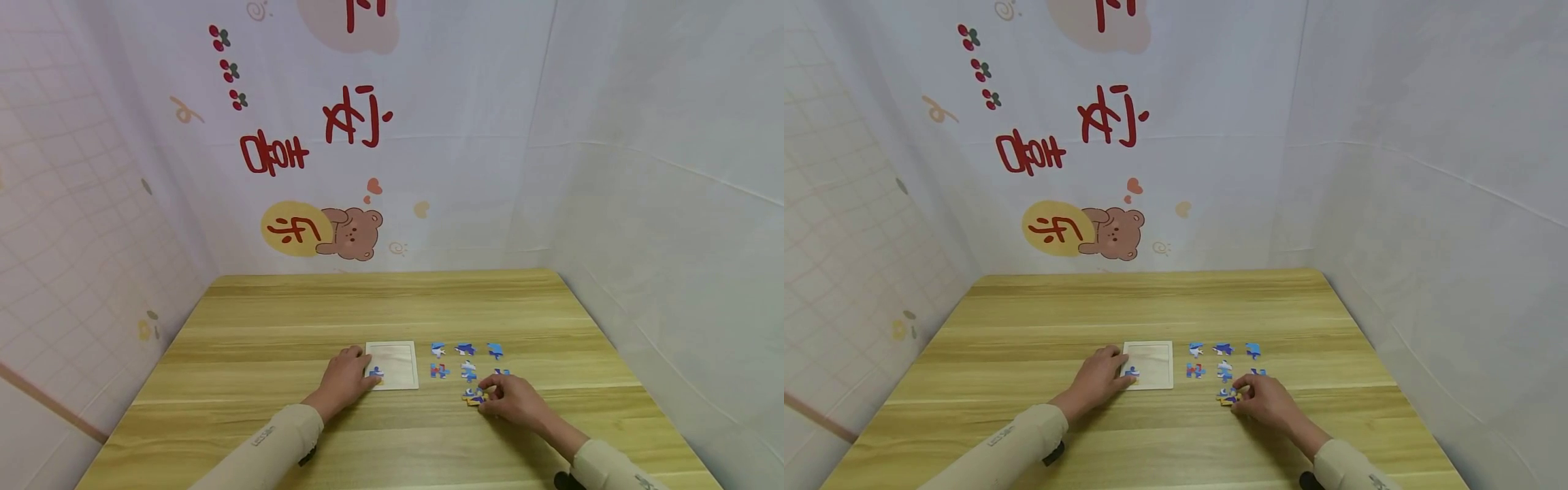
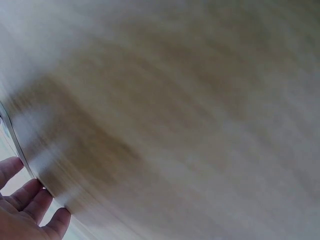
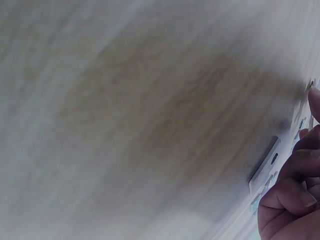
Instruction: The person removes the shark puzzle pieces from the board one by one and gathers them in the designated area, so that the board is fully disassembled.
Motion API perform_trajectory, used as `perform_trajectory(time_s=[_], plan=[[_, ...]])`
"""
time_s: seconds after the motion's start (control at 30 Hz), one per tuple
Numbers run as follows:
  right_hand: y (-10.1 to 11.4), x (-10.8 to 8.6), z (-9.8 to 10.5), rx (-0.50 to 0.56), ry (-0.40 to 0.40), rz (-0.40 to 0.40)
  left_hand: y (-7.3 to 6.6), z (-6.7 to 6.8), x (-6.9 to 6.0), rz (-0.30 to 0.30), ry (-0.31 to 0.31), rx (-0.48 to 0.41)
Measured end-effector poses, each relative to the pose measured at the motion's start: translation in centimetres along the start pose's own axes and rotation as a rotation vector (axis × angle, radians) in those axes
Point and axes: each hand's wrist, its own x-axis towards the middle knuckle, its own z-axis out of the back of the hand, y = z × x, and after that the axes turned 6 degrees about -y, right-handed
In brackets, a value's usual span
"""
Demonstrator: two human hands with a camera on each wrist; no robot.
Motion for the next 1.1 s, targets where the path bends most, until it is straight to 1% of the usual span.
perform_trajectory(time_s=[0.17,0.37,0.5,0.6,0.7,0.77,0.87,1.0,1.1], plan=[[0.0,0.1,-0.1,-0.012,-0.001,-0.014,0.0,0.0,0.0,0.000,0.000,-0.008],[0.3,0.4,-0.4,-0.043,-0.023,0.009,0.0,0.0,0.0,0.001,0.000,0.000],[1.3,1.1,-0.8,-0.025,-0.015,0.035,-0.1,0.0,0.0,0.001,-0.006,-0.004],[2.5,1.7,-1.4,-0.018,-0.011,0.049,-0.1,0.1,0.0,0.011,-0.007,-0.012],[4.0,2.7,-2.3,-0.019,-0.016,0.062,0.1,0.1,-0.1,0.021,-0.009,-0.021],[5.1,3.4,-3.2,-0.003,-0.017,0.071,0.2,0.2,-0.2,0.015,-0.012,-0.034],[6.6,4.6,-4.6,0.022,-0.011,0.088,0.6,0.5,-0.4,0.006,-0.007,-0.078],[8.3,6.0,-6.7,0.049,0.014,0.076,1.4,0.9,-0.5,0.003,0.020,-0.134],[9.3,7.0,-8.2,0.059,0.019,0.070,2.0,1.0,-0.6,0.000,0.047,-0.150]])
